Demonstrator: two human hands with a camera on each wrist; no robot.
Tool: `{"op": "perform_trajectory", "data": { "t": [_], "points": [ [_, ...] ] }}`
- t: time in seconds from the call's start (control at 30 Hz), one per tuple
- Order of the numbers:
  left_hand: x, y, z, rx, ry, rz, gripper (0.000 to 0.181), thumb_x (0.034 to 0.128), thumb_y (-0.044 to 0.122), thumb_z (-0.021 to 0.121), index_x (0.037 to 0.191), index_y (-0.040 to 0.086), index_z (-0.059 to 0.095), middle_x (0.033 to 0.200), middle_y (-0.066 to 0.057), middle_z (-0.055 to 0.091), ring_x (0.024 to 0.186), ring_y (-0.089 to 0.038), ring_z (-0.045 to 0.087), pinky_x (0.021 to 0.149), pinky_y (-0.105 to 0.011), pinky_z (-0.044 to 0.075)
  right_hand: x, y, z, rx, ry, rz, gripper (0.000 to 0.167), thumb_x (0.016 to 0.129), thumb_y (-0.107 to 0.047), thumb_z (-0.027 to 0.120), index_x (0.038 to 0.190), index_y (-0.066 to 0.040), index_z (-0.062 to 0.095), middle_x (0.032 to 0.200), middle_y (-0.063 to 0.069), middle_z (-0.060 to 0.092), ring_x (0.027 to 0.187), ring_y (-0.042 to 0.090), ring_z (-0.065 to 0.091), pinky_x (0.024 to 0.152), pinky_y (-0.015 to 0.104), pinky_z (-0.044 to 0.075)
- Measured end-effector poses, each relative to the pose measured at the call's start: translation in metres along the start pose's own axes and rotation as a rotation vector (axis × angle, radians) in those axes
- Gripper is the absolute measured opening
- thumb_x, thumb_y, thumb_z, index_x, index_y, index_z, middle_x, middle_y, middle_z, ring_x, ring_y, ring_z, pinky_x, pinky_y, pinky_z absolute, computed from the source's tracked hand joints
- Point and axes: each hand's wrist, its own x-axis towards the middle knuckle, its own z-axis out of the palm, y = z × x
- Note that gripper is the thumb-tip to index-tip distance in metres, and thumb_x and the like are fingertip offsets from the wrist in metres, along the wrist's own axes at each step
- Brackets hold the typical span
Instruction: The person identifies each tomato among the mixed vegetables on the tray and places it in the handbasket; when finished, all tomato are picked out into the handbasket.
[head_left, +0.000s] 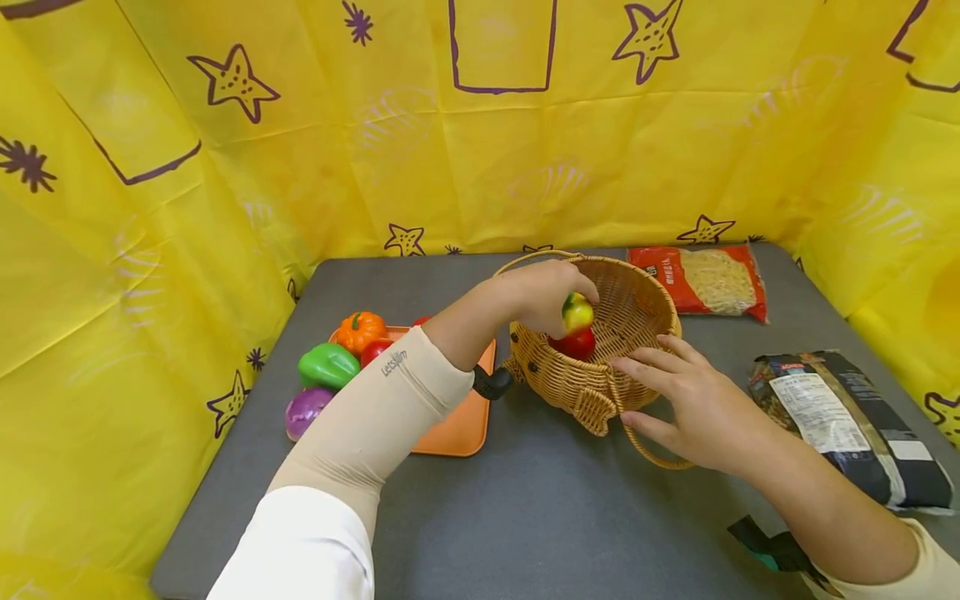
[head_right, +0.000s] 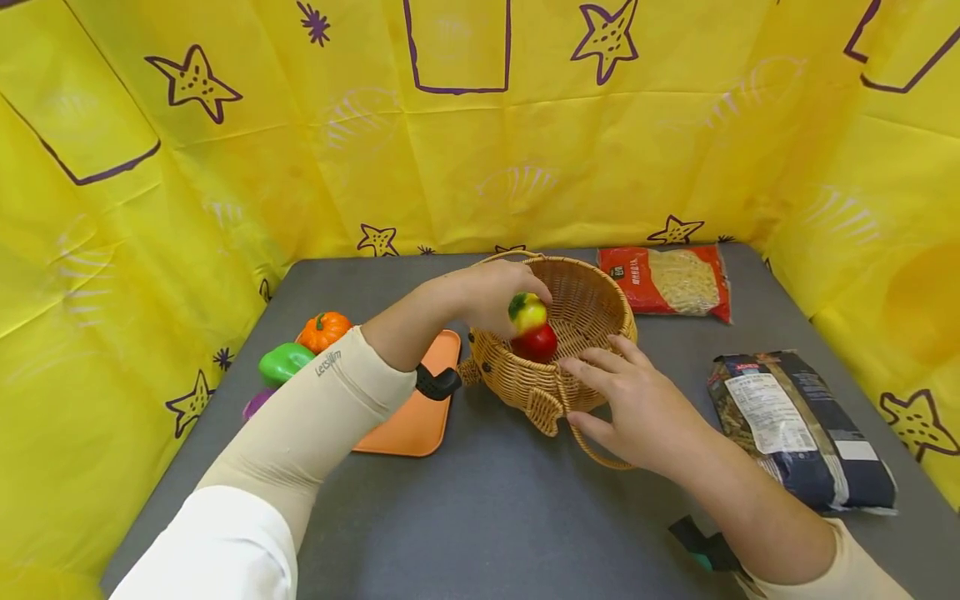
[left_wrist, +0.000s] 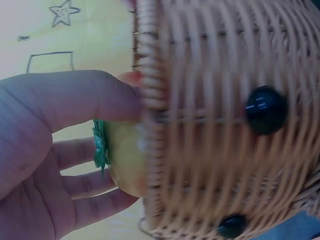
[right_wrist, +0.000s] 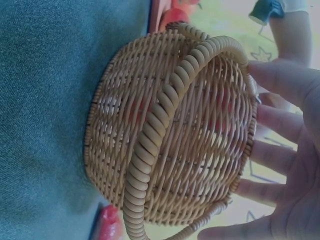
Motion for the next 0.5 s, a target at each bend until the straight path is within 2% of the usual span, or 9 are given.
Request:
{"op": "perform_trajectory", "data": {
  "t": [0.2,0.33,0.5],
  "points": [
    [0.007,-0.004,0.012,-0.031,-0.025,-0.008,0.062,0.0868,0.009,0.072,0.146,0.021,0.058,0.137,0.001,0.060,0.101,-0.017,0.056,0.079,-0.027,0.049,0.000,-0.001,0.000,0.003,0.001,0.002,0.064,0.085,-0.032,0.084,0.143,-0.022,0.061,0.139,0.011,0.061,0.139,0.054,0.038,0.098,0.073,0.044],
    [0.007,-0.003,0.013,-0.030,-0.031,-0.030,0.066,0.0878,0.013,0.074,0.150,0.023,0.053,0.144,0.001,0.057,0.106,-0.016,0.056,0.079,-0.028,0.048,0.000,-0.001,0.000,0.002,0.003,0.001,0.064,0.085,-0.032,0.084,0.143,-0.023,0.061,0.139,0.011,0.061,0.139,0.054,0.038,0.097,0.073,0.044],
    [0.001,0.001,0.009,-0.008,-0.017,-0.032,0.071,0.0903,0.023,0.076,0.154,0.025,0.046,0.154,-0.002,0.047,0.129,-0.018,0.052,0.097,-0.030,0.048,0.000,-0.001,0.000,-0.001,0.003,0.006,0.064,0.085,-0.033,0.084,0.144,-0.023,0.061,0.140,0.011,0.061,0.139,0.054,0.038,0.097,0.074,0.044]
  ]
}}
